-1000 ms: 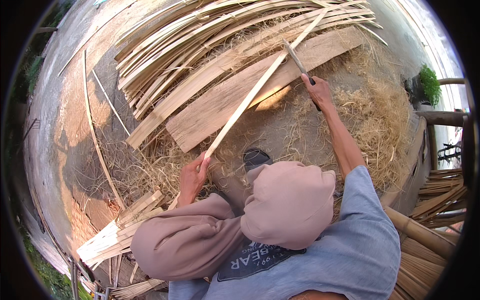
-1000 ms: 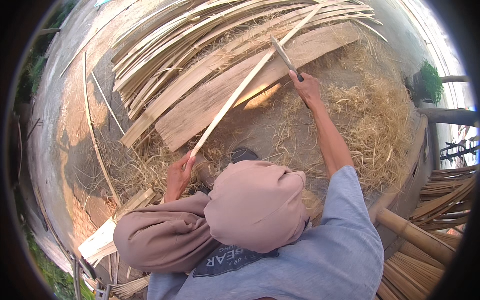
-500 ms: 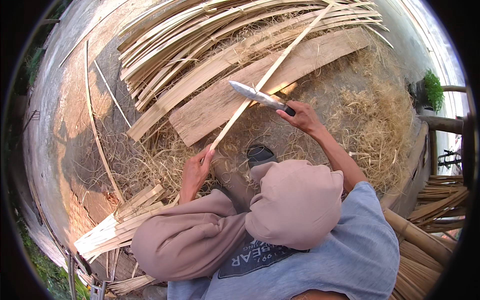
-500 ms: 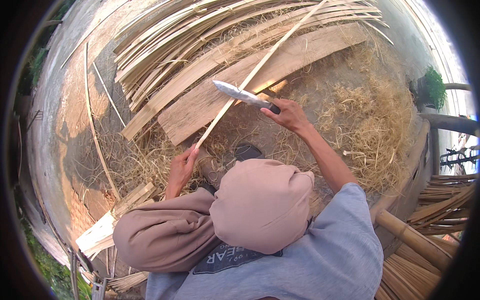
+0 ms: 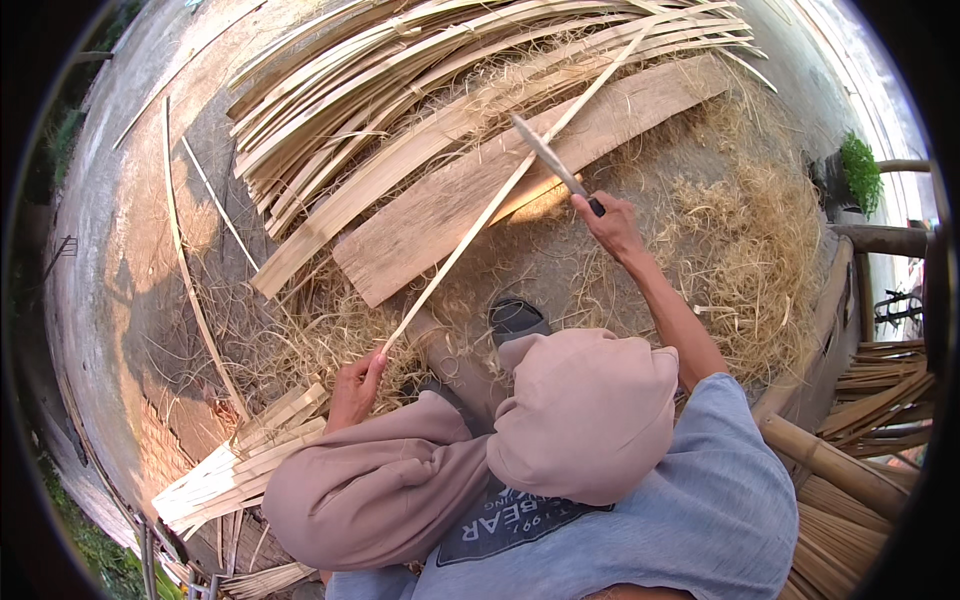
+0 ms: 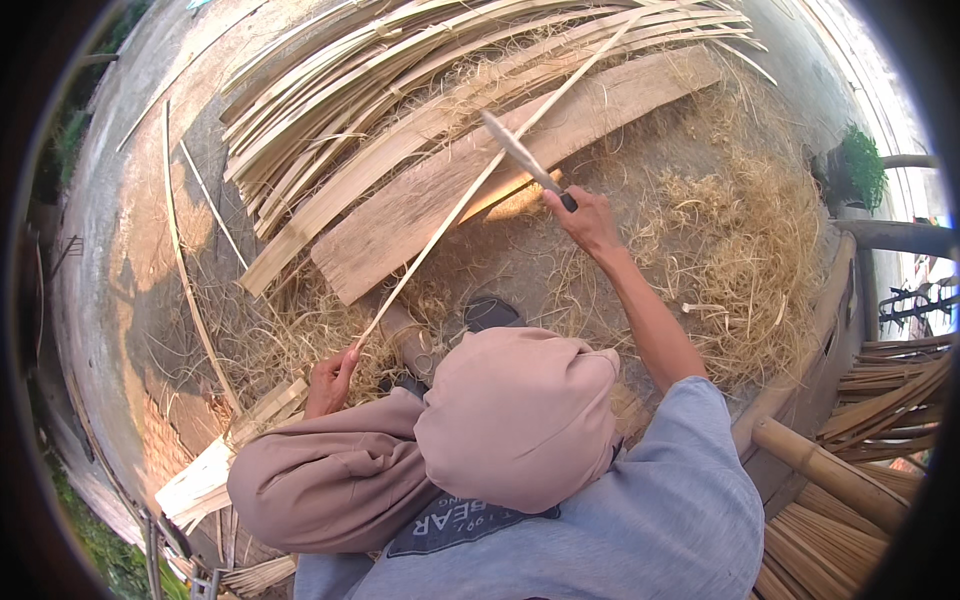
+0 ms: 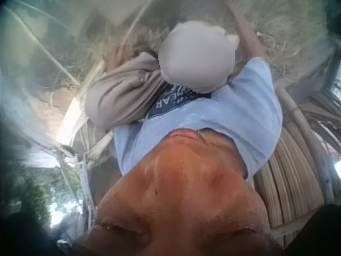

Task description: The person uses a knife to split long bamboo strips into thinner slats on a wooden board. They repeatedly hold the bamboo, strike it with the knife, and separate the resulting pieces.

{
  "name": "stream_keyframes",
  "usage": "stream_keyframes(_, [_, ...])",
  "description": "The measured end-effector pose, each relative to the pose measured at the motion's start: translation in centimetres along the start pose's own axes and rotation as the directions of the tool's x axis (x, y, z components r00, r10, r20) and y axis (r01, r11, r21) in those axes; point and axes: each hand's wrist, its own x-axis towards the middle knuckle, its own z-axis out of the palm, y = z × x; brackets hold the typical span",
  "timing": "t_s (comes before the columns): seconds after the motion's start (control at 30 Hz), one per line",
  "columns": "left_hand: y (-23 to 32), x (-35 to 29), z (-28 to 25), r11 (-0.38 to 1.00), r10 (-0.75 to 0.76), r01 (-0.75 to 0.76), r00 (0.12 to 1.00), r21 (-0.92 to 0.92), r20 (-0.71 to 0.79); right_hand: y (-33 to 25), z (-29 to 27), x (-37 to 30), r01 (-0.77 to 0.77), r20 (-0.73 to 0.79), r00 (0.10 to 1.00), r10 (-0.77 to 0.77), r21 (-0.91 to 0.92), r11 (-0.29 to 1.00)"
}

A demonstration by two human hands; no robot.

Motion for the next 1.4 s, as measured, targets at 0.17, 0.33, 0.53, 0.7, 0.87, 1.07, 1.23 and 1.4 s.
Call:
stream_keyframes(0.17, [-0.5,-0.3,-0.1,0.995,0.054,-0.046,0.994,0.089,-0.100,-0.8,0.0,1.0,0.046,0.020,0.999,-0.046,0.020,0.999])
stream_keyframes(0.33, [-2.0,-2.0,-0.1,0.973,-0.025,0.054,0.991,0.226,-0.129,-2.8,3.0,-1.3,0.366,0.149,0.920,-0.364,0.011,0.930])
stream_keyframes(0.53, [-2.9,-1.4,-0.2,0.992,-0.006,0.018,0.996,0.129,-0.092,0.4,-2.5,6.8,-0.194,-0.070,0.974,0.214,0.226,0.955])
stream_keyframes(0.7, [-0.8,0.6,2.0,0.998,-0.048,0.050,0.998,0.036,-0.036,-9.5,6.1,-7.8,0.285,0.390,0.864,-0.319,0.145,0.947])
stream_keyframes(0.87, [-1.4,0.4,1.8,1.000,0.017,-0.016,0.997,0.027,-0.073,-3.2,5.3,-4.4,0.170,0.215,0.961,-0.176,0.043,0.984])
stream_keyframes(1.07, [-0.1,1.8,1.7,0.997,0.027,-0.029,0.999,0.067,0.032,-3.1,0.2,2.4,-0.031,0.015,0.999,0.030,0.017,0.999])
stream_keyframes(1.23, [1.6,2.7,0.7,0.921,-0.275,0.348,0.900,-0.177,0.339,-7.4,9.0,-10.4,0.271,0.294,0.916,-0.274,0.053,0.961])
stream_keyframes(1.4, [2.1,2.5,-0.1,0.862,-0.291,0.433,0.848,-0.262,0.444,-2.0,2.2,-2.4,-0.118,0.180,0.978,0.105,0.065,0.991])
